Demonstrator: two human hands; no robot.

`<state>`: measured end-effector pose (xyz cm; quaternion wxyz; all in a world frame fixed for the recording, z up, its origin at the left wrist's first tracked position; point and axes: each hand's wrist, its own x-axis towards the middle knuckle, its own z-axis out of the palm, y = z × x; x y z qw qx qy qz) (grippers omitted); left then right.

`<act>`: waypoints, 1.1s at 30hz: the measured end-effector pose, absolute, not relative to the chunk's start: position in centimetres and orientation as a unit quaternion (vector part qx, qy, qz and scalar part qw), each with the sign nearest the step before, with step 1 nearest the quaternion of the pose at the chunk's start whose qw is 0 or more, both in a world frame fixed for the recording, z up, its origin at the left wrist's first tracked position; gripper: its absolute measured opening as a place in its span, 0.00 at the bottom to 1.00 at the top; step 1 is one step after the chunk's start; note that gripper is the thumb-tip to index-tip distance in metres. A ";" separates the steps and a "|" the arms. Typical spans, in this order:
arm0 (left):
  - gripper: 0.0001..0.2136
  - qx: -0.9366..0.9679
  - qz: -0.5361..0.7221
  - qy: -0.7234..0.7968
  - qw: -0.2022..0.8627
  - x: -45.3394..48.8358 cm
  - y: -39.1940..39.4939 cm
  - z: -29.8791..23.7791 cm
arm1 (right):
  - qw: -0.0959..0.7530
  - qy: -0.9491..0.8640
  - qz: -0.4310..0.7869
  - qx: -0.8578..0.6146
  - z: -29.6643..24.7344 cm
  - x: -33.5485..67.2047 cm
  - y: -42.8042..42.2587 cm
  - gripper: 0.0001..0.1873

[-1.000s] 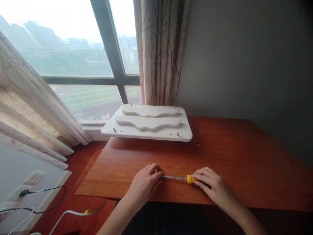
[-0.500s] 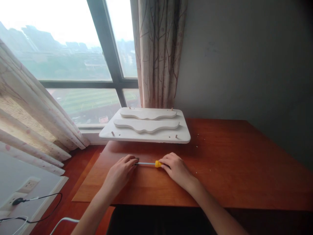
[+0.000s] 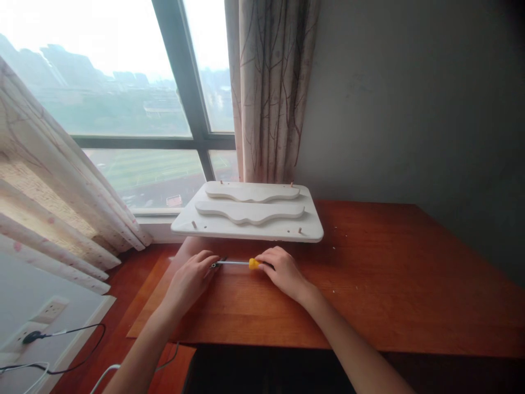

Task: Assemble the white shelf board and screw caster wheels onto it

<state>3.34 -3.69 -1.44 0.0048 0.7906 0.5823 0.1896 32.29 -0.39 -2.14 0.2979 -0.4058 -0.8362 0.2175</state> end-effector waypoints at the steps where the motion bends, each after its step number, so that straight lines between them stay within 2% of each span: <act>1: 0.15 0.791 0.197 0.579 0.008 3.4 -3.7 -1.4 | 0.303 -0.833 0.218 -0.409 -2.2 32.9 -0.4 0.09; 10: 0.13 0.798 0.244 0.550 0.035 3.8 -3.9 -1.1 | 0.289 -0.834 0.201 -0.425 -2.8 34.9 -0.8 0.07; 22: 0.13 0.783 0.256 0.568 -0.004 3.4 -4.0 -1.6 | 0.345 -0.810 0.261 -0.395 -1.6 34.3 -1.9 0.10; 33: 0.12 0.774 0.241 0.585 0.022 1.4 -3.2 -0.9 | 0.323 -0.814 0.246 -0.415 -2.3 34.9 -1.8 0.07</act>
